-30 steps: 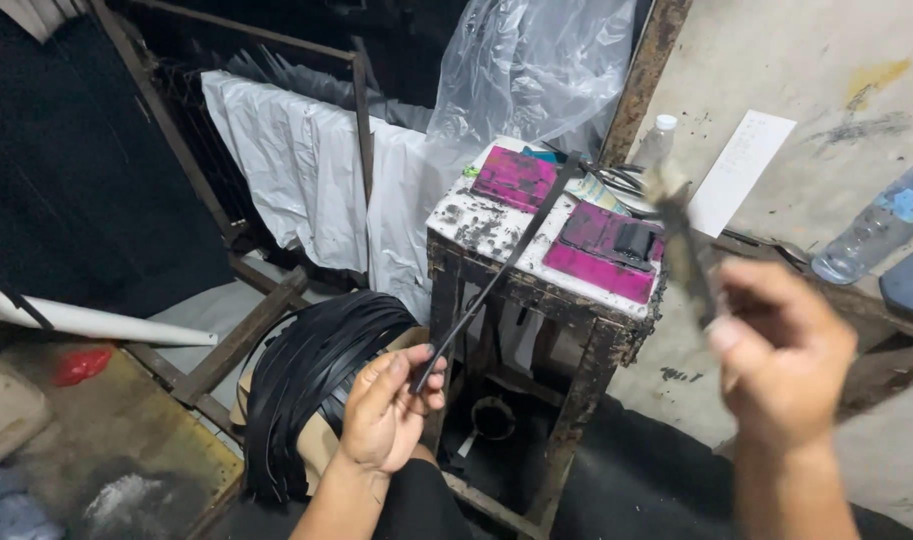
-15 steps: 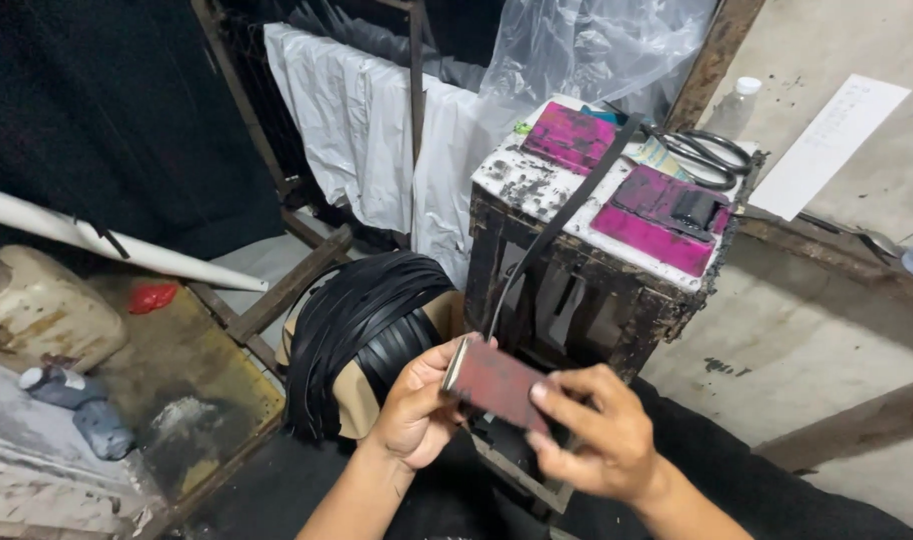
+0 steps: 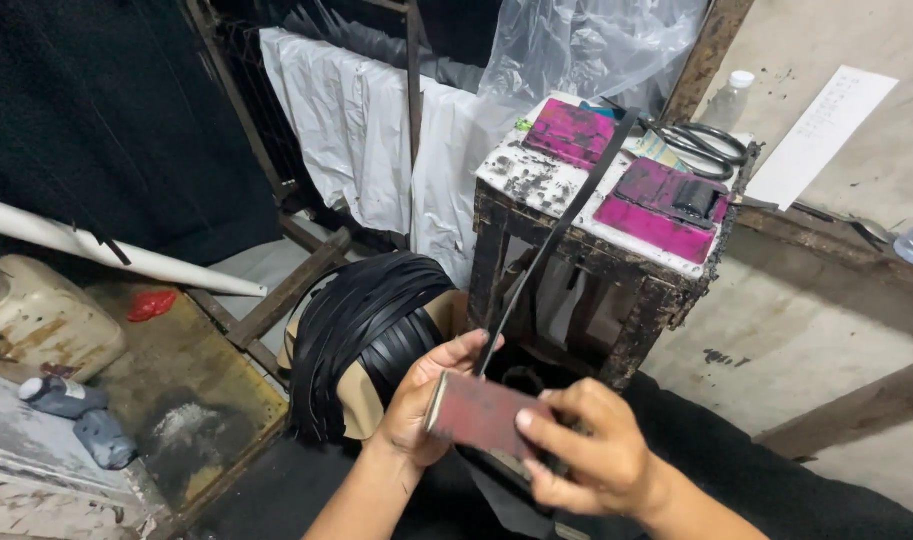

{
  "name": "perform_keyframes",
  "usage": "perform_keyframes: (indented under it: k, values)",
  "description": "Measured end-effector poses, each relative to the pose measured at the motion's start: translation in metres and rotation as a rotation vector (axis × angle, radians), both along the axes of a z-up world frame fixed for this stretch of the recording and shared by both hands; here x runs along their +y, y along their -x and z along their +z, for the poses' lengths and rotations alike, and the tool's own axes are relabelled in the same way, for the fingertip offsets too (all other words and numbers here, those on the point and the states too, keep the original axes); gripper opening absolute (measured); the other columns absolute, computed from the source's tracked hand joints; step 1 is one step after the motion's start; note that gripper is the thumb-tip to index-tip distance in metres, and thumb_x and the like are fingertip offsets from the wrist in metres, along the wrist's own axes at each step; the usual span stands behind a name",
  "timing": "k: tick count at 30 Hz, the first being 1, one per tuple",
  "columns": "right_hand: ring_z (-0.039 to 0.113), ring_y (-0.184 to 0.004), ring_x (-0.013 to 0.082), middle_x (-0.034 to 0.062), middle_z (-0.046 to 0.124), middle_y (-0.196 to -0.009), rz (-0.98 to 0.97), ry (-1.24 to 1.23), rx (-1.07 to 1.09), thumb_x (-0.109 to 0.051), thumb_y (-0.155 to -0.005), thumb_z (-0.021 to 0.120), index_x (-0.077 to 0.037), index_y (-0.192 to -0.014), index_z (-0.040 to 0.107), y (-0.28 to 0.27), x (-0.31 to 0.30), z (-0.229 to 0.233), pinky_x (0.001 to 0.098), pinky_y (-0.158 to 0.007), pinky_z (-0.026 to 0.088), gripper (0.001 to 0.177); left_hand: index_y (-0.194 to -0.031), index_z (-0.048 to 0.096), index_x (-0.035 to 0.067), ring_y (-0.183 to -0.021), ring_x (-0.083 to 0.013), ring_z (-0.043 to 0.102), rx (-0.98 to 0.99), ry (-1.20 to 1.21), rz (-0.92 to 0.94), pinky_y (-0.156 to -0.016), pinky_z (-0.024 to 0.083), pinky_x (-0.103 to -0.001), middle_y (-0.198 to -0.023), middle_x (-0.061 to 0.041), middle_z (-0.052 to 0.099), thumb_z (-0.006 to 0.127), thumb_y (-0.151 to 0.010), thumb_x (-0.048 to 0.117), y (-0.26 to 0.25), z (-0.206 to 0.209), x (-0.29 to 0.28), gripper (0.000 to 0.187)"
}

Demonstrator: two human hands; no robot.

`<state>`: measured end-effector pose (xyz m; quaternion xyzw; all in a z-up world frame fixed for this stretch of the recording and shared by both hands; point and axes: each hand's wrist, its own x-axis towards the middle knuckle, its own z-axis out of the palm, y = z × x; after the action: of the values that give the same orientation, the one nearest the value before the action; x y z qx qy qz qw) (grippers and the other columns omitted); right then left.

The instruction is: Sanding the edges of long leather strips using a hand-held sanding block to smooth the finish.

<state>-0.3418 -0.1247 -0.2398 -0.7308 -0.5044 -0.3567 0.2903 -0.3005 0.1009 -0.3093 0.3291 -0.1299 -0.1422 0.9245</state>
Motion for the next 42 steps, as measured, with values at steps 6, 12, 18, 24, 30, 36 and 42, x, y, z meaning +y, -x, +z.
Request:
perform_keyframes:
  k: [6,12,18,24,30,36,42]
  values:
    - [0.061,-0.079,0.0247,0.0198,0.065,-0.101,-0.278,-0.186,-0.028,-0.019,-0.084,0.079,-0.008,-0.129,0.066,-0.042,-0.017,-0.015,0.0317,-0.066,0.052,0.048,-0.148,0.049,-0.005,-0.068,-0.0114,0.058,-0.023,0.157,-0.129,-0.051,0.048,-0.02,-0.149,-0.024,0.054,0.072,-0.08,-0.001,0.009,-0.007,0.008,0.072]
    - [0.065,-0.081,0.0263,0.0177,0.067,-0.1,-0.259,-0.165,-0.044,-0.016,-0.081,0.08,-0.008,-0.125,0.068,-0.041,-0.008,-0.02,0.0334,-0.069,0.054,0.046,-0.148,0.048,-0.005,-0.063,-0.0133,0.05,-0.09,0.183,-0.151,-0.051,0.047,-0.021,-0.103,-0.013,0.06,0.076,-0.08,0.004,0.009,-0.014,0.014,0.074]
    - [0.06,-0.079,0.0205,0.0142,0.064,-0.099,-0.261,-0.273,0.09,-0.011,-0.083,0.081,-0.007,-0.128,0.068,-0.058,-0.015,-0.023,0.0294,-0.065,0.047,0.047,-0.151,0.042,-0.009,-0.06,-0.0181,0.065,-0.07,0.189,-0.175,-0.054,0.055,-0.023,-0.151,-0.024,0.052,0.075,-0.077,0.001,0.004,-0.003,0.008,0.081]
    - [0.065,-0.081,0.0253,0.0171,0.066,-0.101,-0.146,-0.204,0.06,-0.027,-0.087,0.075,-0.007,-0.125,0.067,-0.048,-0.004,-0.022,0.0326,-0.073,0.054,0.043,-0.114,0.064,-0.002,-0.078,-0.0194,0.065,0.084,-0.025,0.113,-0.074,0.054,-0.029,-0.097,-0.013,0.069,0.074,-0.081,-0.002,-0.019,-0.008,-0.012,0.034]
    - [0.065,-0.084,0.0262,0.0206,0.065,-0.103,-0.311,-0.315,0.056,-0.014,-0.082,0.081,0.0,-0.124,0.069,-0.075,-0.023,-0.034,0.0331,-0.075,0.055,0.045,-0.147,0.049,-0.006,-0.072,-0.0148,0.069,0.03,0.137,-0.127,-0.066,0.061,-0.024,-0.143,-0.023,0.058,0.076,-0.077,-0.003,-0.007,0.015,-0.001,0.075]
    - [0.06,-0.067,0.0262,0.019,0.064,-0.094,-0.042,-0.051,-0.048,-0.024,-0.085,0.071,-0.007,-0.117,0.069,-0.034,-0.002,-0.015,0.0355,-0.056,0.048,0.036,-0.146,0.054,-0.001,-0.109,-0.02,0.067,-0.009,-0.109,-0.001,-0.085,0.057,-0.033,-0.142,-0.018,0.063,0.08,-0.072,0.014,-0.009,0.008,0.01,0.079]
    - [0.062,-0.072,0.0277,0.0179,0.064,-0.093,-0.131,-0.092,-0.033,-0.018,-0.077,0.077,-0.006,-0.112,0.069,-0.037,-0.006,-0.014,0.0363,-0.061,0.051,0.038,-0.148,0.048,-0.005,-0.121,-0.0256,0.064,-0.193,0.009,-0.105,-0.107,0.047,-0.038,-0.135,-0.016,0.064,0.085,-0.076,0.018,-0.002,0.016,0.008,0.084]
